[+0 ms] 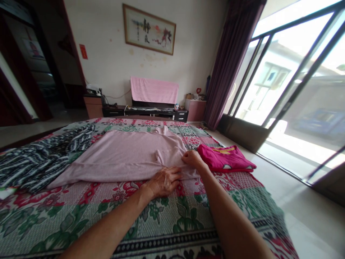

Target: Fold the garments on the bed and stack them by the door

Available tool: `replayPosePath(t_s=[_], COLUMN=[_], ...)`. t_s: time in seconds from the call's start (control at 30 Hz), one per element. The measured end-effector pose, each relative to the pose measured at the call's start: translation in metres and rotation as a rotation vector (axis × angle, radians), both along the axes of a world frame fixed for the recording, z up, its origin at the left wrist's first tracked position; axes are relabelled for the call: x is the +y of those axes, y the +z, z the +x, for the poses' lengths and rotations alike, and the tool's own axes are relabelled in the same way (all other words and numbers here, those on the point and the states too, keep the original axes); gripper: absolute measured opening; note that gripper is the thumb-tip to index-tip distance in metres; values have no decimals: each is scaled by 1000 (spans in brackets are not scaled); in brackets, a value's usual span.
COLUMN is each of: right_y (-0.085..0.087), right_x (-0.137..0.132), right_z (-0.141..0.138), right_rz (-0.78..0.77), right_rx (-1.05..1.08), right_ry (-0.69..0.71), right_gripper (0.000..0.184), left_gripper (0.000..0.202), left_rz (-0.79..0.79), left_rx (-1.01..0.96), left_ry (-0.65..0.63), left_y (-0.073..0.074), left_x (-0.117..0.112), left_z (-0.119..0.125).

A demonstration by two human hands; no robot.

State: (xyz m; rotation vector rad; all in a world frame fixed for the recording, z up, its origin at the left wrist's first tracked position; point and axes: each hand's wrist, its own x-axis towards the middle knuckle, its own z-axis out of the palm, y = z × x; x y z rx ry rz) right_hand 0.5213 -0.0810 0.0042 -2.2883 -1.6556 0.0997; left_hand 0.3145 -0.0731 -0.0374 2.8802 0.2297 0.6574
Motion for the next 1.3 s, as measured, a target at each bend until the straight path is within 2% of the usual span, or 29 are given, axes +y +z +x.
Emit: replayPosePath(t_s=[0.1, 0.27, 0.53, 0.6, 0.7, 0.83, 1.0, 1.17, 1.3], right_y=[-4, -4, -19, -20, -18, -18, -22, -27, -28], right_x=[1, -1, -1, 1, 4, 7, 5, 4, 4], right_z=[3, -2, -4, -5, -10, -18, -22, -22, -23], right_rz=[20, 139, 174, 226, 362, 473, 439, 374, 347], right_rx=[-5, -42, -108, -98, -73, -20, 14, -30, -53], right_ry=[19, -2, -8, -23, -12, 121, 268, 261, 248], right_gripper=[21, 22, 21, 23, 28, 28, 25, 23, 26], left_gripper=[27, 25, 29, 30, 33, 33, 38, 34, 31], left_rz=[-20, 4, 1, -14, -37, -15, 49, 58, 47], left_rx=[0, 22, 55, 40, -39, -116, -65, 58, 37], left_ry=[-11, -8, 28, 38, 136, 341, 396, 445, 484], left_y=[1, 5, 8, 7, 5, 1, -3, -1, -1], left_x=[1, -1, -6, -3, 10, 37, 55, 51, 47], left_z=[1, 0, -1, -1, -3, -14, -26, -29, -29])
